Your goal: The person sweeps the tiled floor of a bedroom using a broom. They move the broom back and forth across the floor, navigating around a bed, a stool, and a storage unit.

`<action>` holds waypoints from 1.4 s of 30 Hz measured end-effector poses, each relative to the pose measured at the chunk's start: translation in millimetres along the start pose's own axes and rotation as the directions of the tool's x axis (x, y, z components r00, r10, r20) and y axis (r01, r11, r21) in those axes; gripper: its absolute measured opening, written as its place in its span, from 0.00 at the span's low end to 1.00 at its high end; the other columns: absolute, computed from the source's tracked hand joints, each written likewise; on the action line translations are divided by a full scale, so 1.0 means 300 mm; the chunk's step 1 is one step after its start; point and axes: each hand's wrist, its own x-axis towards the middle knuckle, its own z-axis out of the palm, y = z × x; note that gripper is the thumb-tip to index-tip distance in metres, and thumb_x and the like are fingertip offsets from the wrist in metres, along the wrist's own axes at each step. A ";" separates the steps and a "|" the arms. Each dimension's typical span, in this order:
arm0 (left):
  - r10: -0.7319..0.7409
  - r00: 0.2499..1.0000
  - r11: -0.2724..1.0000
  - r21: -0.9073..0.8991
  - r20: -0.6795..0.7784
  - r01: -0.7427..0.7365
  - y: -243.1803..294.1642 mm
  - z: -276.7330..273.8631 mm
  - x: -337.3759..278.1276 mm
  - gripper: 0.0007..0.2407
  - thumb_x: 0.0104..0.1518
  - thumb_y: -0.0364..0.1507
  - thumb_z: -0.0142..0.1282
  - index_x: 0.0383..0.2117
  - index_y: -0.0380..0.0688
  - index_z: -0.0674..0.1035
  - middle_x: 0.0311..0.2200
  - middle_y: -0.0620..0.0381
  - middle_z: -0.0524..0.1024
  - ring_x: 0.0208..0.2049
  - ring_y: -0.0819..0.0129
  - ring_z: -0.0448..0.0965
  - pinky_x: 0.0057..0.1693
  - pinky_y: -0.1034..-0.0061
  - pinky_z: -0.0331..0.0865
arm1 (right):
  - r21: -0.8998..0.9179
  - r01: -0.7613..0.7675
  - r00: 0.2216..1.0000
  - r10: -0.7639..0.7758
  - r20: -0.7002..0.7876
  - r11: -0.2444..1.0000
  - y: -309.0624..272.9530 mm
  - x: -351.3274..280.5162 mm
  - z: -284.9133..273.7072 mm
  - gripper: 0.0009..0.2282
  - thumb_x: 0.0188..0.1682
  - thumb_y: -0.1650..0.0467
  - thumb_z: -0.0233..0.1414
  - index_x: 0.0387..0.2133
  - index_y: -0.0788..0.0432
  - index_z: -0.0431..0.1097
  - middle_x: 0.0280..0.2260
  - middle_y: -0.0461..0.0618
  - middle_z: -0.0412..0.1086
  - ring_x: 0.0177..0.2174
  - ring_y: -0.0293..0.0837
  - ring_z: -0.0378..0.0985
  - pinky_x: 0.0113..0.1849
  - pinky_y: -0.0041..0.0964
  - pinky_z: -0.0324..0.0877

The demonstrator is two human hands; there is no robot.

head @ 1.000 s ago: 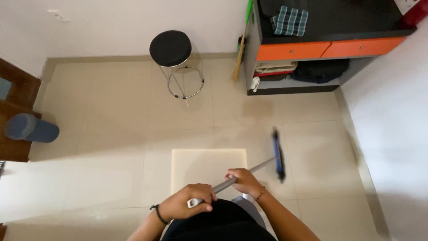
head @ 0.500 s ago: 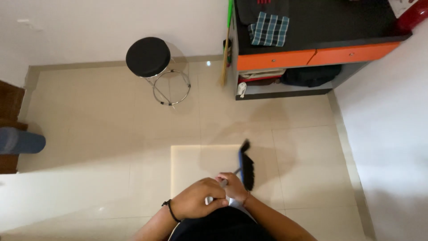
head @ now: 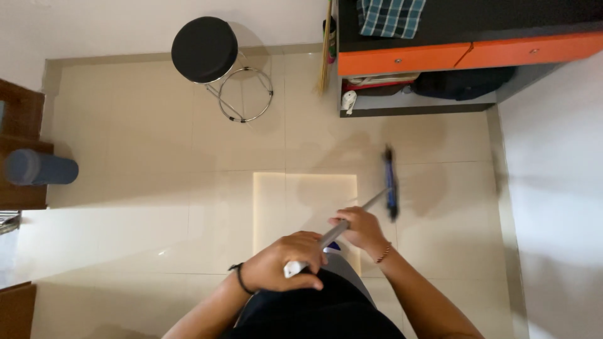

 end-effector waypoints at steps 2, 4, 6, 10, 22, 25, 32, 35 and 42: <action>-0.120 0.993 0.992 -0.037 0.001 0.120 -0.209 0.081 -0.013 0.07 0.60 0.29 0.64 0.29 0.42 0.78 0.34 0.53 0.79 0.46 0.57 0.80 0.60 0.64 0.70 | -0.050 -0.055 0.998 0.055 -0.006 0.997 0.211 -0.008 0.028 0.15 0.47 0.57 0.56 0.21 0.54 0.76 0.24 0.48 0.73 0.31 0.48 0.76 0.33 0.43 0.71; -0.240 0.971 0.967 -0.080 0.005 0.240 -0.410 0.156 -0.030 0.05 0.62 0.28 0.61 0.31 0.40 0.79 0.38 0.52 0.80 0.51 0.56 0.79 0.58 0.66 0.70 | -0.101 -0.112 0.994 0.111 -0.009 0.989 0.398 -0.009 0.058 0.15 0.47 0.58 0.57 0.20 0.56 0.75 0.24 0.49 0.73 0.32 0.48 0.75 0.34 0.43 0.71; -0.230 0.973 0.967 -0.108 0.016 0.231 -0.599 0.225 -0.057 0.06 0.63 0.28 0.60 0.32 0.40 0.79 0.37 0.51 0.79 0.56 0.55 0.77 0.60 0.65 0.70 | -0.173 -0.185 0.978 0.199 0.063 0.967 0.555 -0.009 0.100 0.15 0.45 0.58 0.58 0.20 0.56 0.76 0.25 0.50 0.73 0.33 0.48 0.75 0.35 0.43 0.72; -0.239 0.970 0.963 -0.136 -0.043 0.231 -0.589 0.167 -0.054 0.07 0.64 0.29 0.59 0.32 0.38 0.78 0.38 0.50 0.78 0.55 0.55 0.77 0.58 0.65 0.71 | -0.140 -0.113 0.989 0.125 0.084 0.984 0.577 0.080 0.210 0.13 0.45 0.59 0.57 0.22 0.55 0.78 0.26 0.50 0.74 0.33 0.50 0.75 0.36 0.44 0.72; -0.355 0.896 0.851 0.306 -0.266 0.428 0.135 -0.259 -0.212 0.08 0.56 0.27 0.63 0.23 0.39 0.76 0.22 0.52 0.75 0.29 0.55 0.77 0.54 0.63 0.70 | 0.174 0.164 0.947 -0.204 0.246 0.971 -0.325 0.346 0.444 0.14 0.50 0.63 0.56 0.20 0.59 0.75 0.25 0.55 0.74 0.31 0.56 0.77 0.35 0.47 0.70; -0.240 0.957 0.879 0.383 -0.161 0.285 0.209 -0.355 -0.279 0.09 0.54 0.28 0.65 0.23 0.41 0.77 0.22 0.53 0.75 0.32 0.54 0.78 0.61 0.60 0.68 | 0.245 0.283 0.852 -0.360 0.379 0.927 -0.430 0.407 0.391 0.05 0.41 0.67 0.55 0.23 0.56 0.75 0.27 0.51 0.75 0.31 0.54 0.78 0.32 0.46 0.71; -0.243 0.929 0.953 0.114 -0.278 0.283 0.045 -0.431 -0.545 0.04 0.60 0.26 0.60 0.31 0.39 0.78 0.35 0.52 0.80 0.41 0.54 0.80 0.56 0.62 0.70 | -0.056 0.280 0.930 -0.256 0.263 0.958 -0.409 0.451 0.351 0.12 0.46 0.60 0.55 0.21 0.53 0.77 0.24 0.49 0.75 0.32 0.53 0.77 0.32 0.49 0.70; -0.240 0.914 0.967 0.007 -0.326 0.257 -0.119 -0.398 -0.621 0.03 0.62 0.24 0.57 0.34 0.38 0.78 0.39 0.51 0.80 0.44 0.53 0.80 0.53 0.64 0.71 | -0.153 0.203 0.948 -0.156 0.276 0.967 -0.306 0.490 0.462 0.13 0.47 0.59 0.54 0.20 0.54 0.76 0.24 0.49 0.75 0.32 0.53 0.77 0.33 0.49 0.70; -0.296 0.879 0.898 0.204 -0.374 0.389 0.005 -0.504 -0.666 0.04 0.58 0.27 0.61 0.29 0.41 0.79 0.30 0.51 0.79 0.38 0.52 0.79 0.52 0.62 0.70 | 0.129 0.308 0.849 -0.333 0.410 0.943 -0.462 0.633 0.764 0.11 0.47 0.62 0.53 0.24 0.55 0.76 0.26 0.51 0.74 0.31 0.54 0.76 0.33 0.47 0.70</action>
